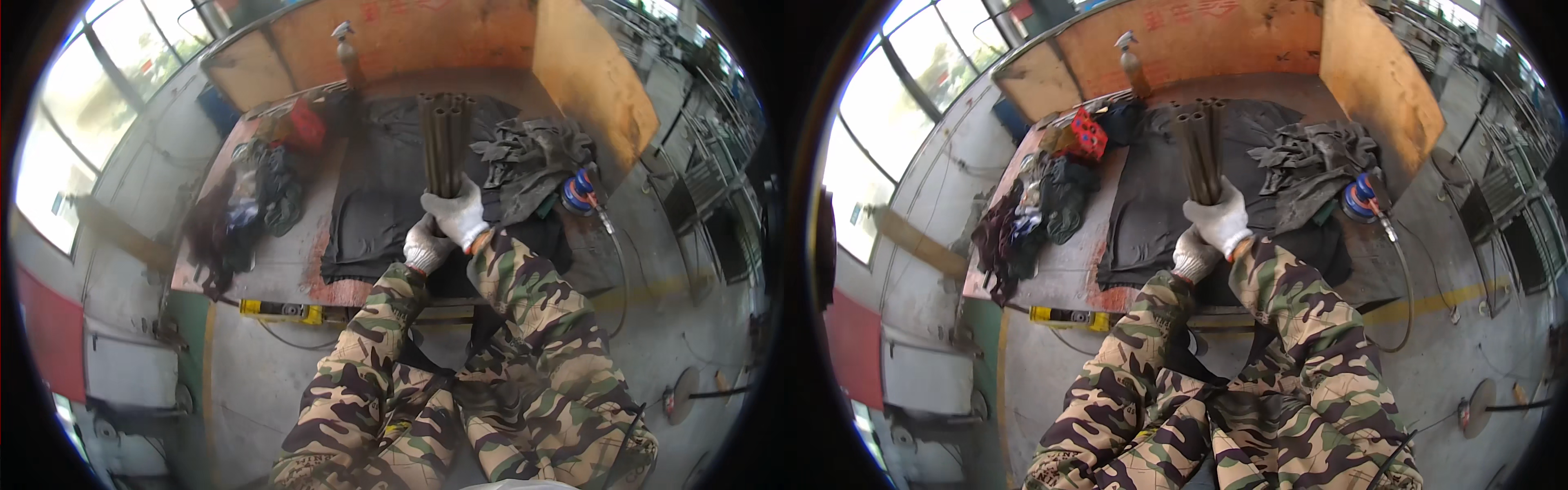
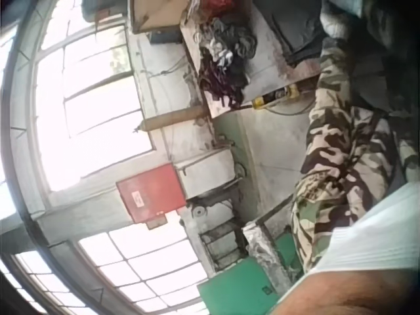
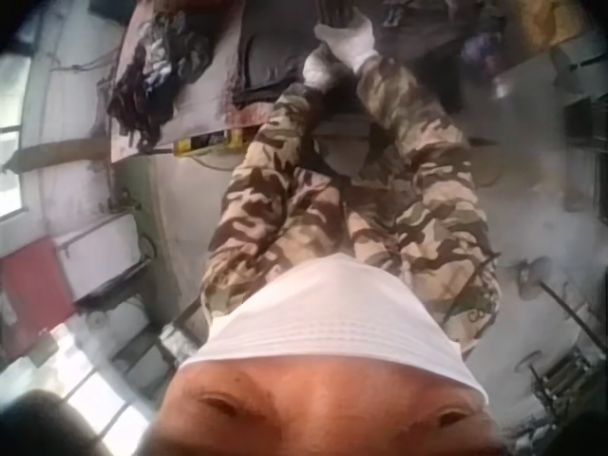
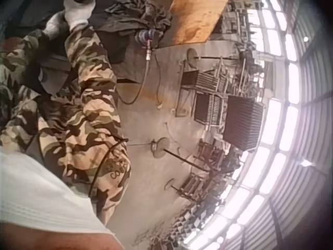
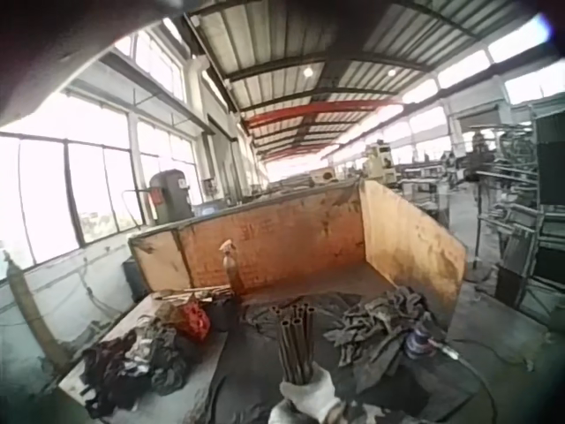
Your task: Sanding and wiping curved metal rods at a workbench in a fabrication shop.
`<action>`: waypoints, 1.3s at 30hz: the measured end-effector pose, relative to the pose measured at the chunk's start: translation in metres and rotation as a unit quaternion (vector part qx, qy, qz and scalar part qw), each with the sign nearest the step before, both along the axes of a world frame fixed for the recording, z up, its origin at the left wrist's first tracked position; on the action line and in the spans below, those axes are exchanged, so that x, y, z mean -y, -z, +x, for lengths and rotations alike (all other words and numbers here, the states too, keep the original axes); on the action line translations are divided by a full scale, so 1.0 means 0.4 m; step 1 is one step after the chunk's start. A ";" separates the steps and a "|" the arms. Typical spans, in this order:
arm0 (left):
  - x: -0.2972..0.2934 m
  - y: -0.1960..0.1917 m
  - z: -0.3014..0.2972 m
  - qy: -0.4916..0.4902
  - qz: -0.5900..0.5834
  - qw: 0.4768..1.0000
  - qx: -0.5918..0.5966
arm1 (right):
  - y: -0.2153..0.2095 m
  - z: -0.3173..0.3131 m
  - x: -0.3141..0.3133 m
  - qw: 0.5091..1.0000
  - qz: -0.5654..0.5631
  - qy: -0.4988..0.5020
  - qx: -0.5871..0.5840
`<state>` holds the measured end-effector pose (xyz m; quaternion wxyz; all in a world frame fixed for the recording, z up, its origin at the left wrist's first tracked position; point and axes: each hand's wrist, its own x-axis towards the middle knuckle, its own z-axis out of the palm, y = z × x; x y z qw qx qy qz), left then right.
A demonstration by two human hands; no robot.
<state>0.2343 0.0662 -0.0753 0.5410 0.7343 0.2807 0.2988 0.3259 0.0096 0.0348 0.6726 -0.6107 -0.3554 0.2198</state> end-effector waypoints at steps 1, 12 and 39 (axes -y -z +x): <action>-0.032 0.074 -0.001 -0.035 0.089 0.995 -0.023 | 0.007 -0.016 -0.010 0.999 0.043 -0.010 -0.014; -0.183 0.272 -0.024 -0.006 0.012 0.990 0.141 | -0.048 -0.062 0.015 0.993 0.079 -0.073 0.050; -0.144 -0.226 -0.329 -0.024 0.250 0.894 -0.371 | 0.120 -0.145 -0.037 0.802 0.029 -0.121 -0.584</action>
